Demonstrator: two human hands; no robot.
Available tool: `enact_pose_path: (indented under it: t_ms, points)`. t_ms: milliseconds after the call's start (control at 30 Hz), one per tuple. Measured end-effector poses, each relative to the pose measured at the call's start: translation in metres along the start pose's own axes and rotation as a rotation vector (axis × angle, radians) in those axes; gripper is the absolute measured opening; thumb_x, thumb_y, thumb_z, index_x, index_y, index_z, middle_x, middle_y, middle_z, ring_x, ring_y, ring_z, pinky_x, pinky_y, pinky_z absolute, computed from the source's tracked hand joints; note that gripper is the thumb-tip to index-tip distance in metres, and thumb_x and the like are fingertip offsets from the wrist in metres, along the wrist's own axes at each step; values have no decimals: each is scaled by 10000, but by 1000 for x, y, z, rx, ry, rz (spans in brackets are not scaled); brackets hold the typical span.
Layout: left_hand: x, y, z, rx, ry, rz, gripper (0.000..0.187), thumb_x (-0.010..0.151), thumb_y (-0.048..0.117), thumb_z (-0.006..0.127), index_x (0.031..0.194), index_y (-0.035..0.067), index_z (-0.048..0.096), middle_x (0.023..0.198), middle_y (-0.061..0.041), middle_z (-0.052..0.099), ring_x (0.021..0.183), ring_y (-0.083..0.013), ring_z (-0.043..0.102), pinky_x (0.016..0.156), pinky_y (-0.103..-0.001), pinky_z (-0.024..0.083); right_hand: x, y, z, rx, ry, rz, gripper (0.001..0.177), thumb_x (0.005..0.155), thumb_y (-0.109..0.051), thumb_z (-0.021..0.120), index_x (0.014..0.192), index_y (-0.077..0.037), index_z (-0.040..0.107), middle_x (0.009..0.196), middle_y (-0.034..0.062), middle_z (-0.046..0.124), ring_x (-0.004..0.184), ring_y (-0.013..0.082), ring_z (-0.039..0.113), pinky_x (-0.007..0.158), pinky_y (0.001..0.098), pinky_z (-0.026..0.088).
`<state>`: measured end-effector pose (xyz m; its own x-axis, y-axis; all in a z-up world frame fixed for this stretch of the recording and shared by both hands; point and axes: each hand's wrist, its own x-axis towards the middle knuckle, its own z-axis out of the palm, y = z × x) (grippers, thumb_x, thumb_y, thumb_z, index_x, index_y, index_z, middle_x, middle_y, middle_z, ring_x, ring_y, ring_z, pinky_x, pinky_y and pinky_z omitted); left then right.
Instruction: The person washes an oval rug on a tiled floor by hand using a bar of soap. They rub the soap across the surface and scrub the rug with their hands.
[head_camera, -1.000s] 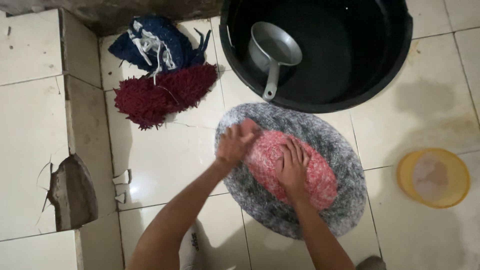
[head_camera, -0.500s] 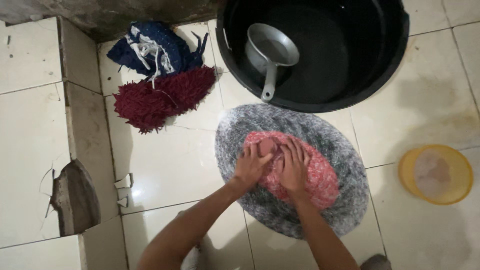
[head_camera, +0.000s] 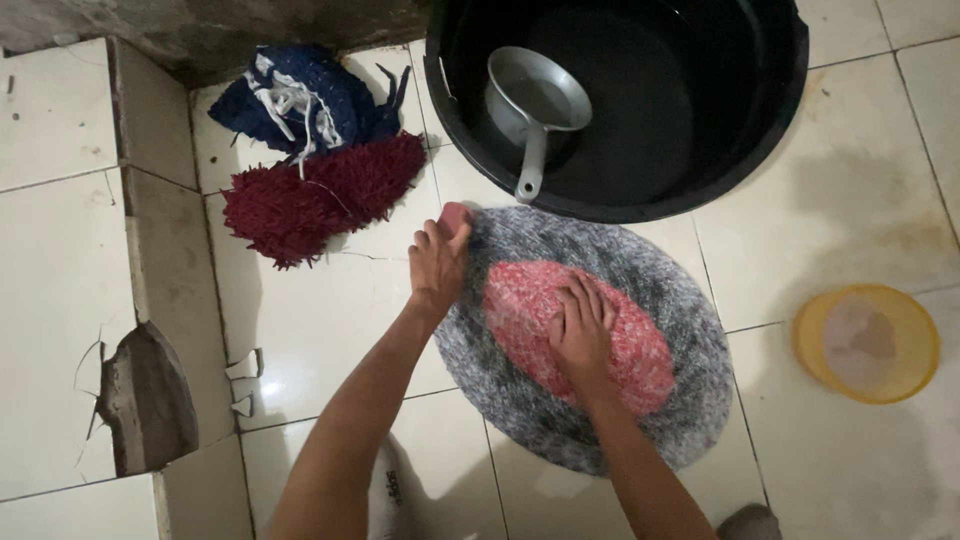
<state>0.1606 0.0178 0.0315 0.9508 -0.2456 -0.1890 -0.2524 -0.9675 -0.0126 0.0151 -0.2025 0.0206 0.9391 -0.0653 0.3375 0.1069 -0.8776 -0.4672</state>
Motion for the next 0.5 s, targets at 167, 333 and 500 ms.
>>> enact_pose_path:
  t_ms: [167,333,500]
  points:
    - [-35,42,21,-5,-75,235,420,981,274,556,1347,220,358,1281,-310,438,1085,-444,555,800,-484,598,-2,1,1,-14,-28,2,382,916,-119,569,1290,-48,608,1492,142,537,1458,302,433,1201,522,263]
    - [-110,73,41,-190,-47,479,387,1005,202,506,1381,287,476,1300,-301,442,1163,-462,506,880,-543,524,0,1,0,-6,-40,4,373,935,-108,562,1303,-71,612,1511,135,528,1461,303,426,1189,523,265]
    - [-110,68,38,-32,-70,479,505,948,193,509,1416,372,450,1304,-252,450,1194,-433,482,882,-544,487,-1,0,-2,-7,-34,0,347,939,-101,555,1280,-51,597,1522,139,527,1470,310,431,1204,519,270]
